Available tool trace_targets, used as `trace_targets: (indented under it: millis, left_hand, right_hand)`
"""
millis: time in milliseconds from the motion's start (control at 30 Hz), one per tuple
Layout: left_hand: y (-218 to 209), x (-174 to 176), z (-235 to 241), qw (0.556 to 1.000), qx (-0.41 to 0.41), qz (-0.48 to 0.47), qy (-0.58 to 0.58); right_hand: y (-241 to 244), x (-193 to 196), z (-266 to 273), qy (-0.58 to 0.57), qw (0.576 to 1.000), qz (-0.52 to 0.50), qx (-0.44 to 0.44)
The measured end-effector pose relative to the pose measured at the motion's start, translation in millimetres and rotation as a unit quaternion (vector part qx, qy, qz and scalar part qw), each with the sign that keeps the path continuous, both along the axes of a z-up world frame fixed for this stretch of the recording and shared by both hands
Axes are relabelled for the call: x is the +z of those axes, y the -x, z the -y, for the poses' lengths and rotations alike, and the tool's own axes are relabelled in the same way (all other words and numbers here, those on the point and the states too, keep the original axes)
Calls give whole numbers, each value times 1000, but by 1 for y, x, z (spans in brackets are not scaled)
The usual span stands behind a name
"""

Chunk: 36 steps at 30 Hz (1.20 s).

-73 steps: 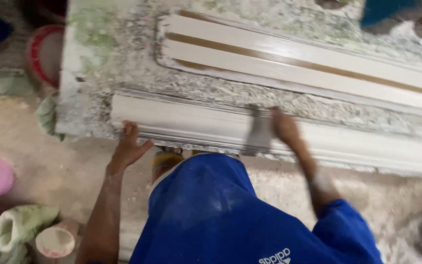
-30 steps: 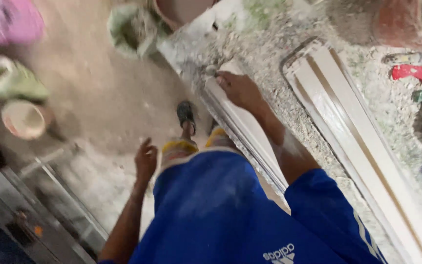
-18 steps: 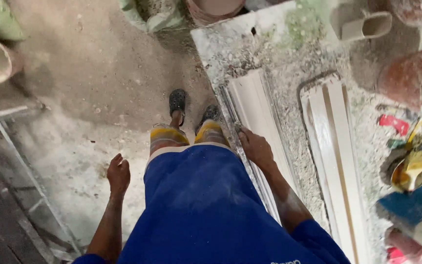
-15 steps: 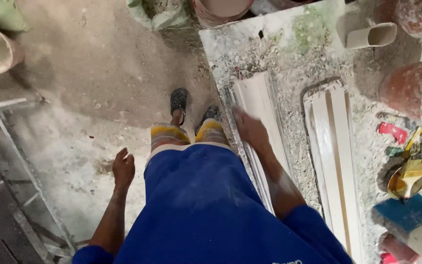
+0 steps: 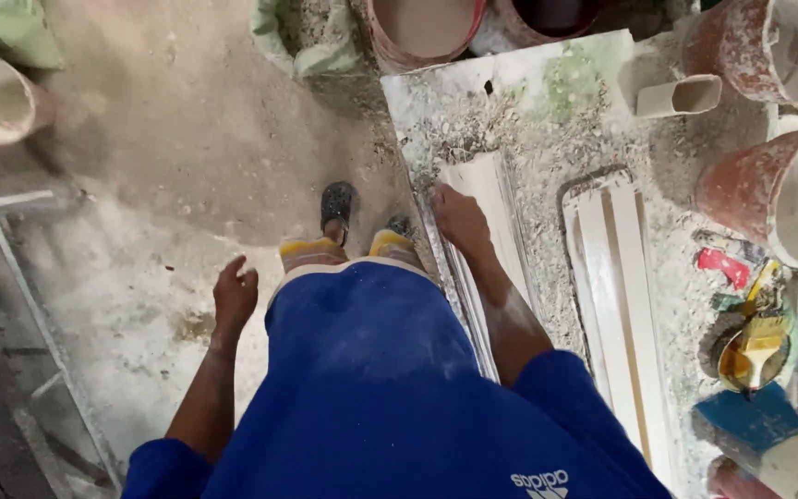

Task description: Scraping and smoothing the edges of decorative plaster moldings using a hand tool

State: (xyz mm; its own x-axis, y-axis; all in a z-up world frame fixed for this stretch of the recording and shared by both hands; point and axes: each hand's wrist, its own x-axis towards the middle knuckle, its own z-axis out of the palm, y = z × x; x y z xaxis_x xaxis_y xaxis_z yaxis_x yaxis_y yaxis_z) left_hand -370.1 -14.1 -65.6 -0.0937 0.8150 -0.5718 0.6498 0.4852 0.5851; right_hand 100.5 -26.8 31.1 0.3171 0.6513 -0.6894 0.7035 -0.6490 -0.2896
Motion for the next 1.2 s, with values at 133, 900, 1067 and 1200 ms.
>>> trace_targets:
  millis: [133,900,1067,1200]
  left_hand:
    - [15,-3,-6,1000,19,-18,-10]
    - [84,-79,-272,999,19,-23,-13]
    - [90,-91,-301,998,49,-36,1]
    - [62,-99,-291,998,29,-55,29]
  right_hand:
    - [3,32,34,37,997,-37,-48]
    - [-47,-31,-126,-28,928,-66,-366]
    - [-158,-17,-155,-44,904,203,374]
    - [-73,51,-260,90,965,115,-216]
